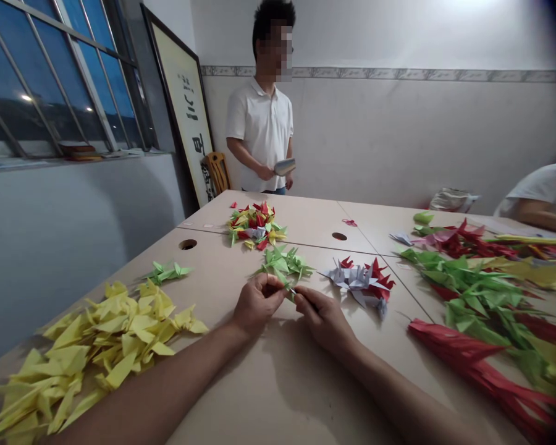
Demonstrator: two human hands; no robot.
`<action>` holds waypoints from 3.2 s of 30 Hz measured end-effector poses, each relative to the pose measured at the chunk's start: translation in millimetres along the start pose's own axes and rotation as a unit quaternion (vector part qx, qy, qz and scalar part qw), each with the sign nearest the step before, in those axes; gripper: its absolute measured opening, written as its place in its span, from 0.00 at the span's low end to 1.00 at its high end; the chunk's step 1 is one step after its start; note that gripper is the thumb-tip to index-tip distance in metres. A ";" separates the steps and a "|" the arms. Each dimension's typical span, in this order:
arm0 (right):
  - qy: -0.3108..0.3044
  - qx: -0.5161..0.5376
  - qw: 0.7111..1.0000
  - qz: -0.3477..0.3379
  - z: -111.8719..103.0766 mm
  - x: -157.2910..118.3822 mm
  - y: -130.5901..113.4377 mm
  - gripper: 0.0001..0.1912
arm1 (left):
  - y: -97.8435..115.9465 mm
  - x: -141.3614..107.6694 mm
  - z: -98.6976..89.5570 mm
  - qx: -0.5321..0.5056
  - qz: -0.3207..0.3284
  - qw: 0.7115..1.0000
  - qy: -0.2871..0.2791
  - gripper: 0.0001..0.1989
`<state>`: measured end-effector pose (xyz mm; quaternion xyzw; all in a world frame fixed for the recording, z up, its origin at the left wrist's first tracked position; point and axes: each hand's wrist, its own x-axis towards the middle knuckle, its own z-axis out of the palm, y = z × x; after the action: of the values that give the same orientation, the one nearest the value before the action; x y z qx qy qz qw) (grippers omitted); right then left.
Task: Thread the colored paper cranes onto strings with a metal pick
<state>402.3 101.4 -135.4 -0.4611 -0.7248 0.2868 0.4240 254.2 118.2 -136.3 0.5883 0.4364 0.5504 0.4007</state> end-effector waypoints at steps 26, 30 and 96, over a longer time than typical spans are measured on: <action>0.061 0.148 0.983 0.093 -3.9 7.6 5.1 0.20 | -31.4 54.0 1.3 0.165 0.000 0.965 0.205 0.17; 0.056 0.163 0.980 0.098 -5.3 4.9 4.8 0.19 | -22.2 52.4 11.2 0.249 0.000 0.950 0.186 0.19; -0.010 -0.131 0.986 -0.107 -0.1 -4.4 -8.6 0.13 | -0.3 3.2 -1.3 0.028 -0.012 0.997 0.065 0.12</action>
<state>399.7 93.9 -129.9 -0.4293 -0.8054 0.1468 0.3814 253.0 121.3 -135.6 0.5570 0.4836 0.5705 0.3611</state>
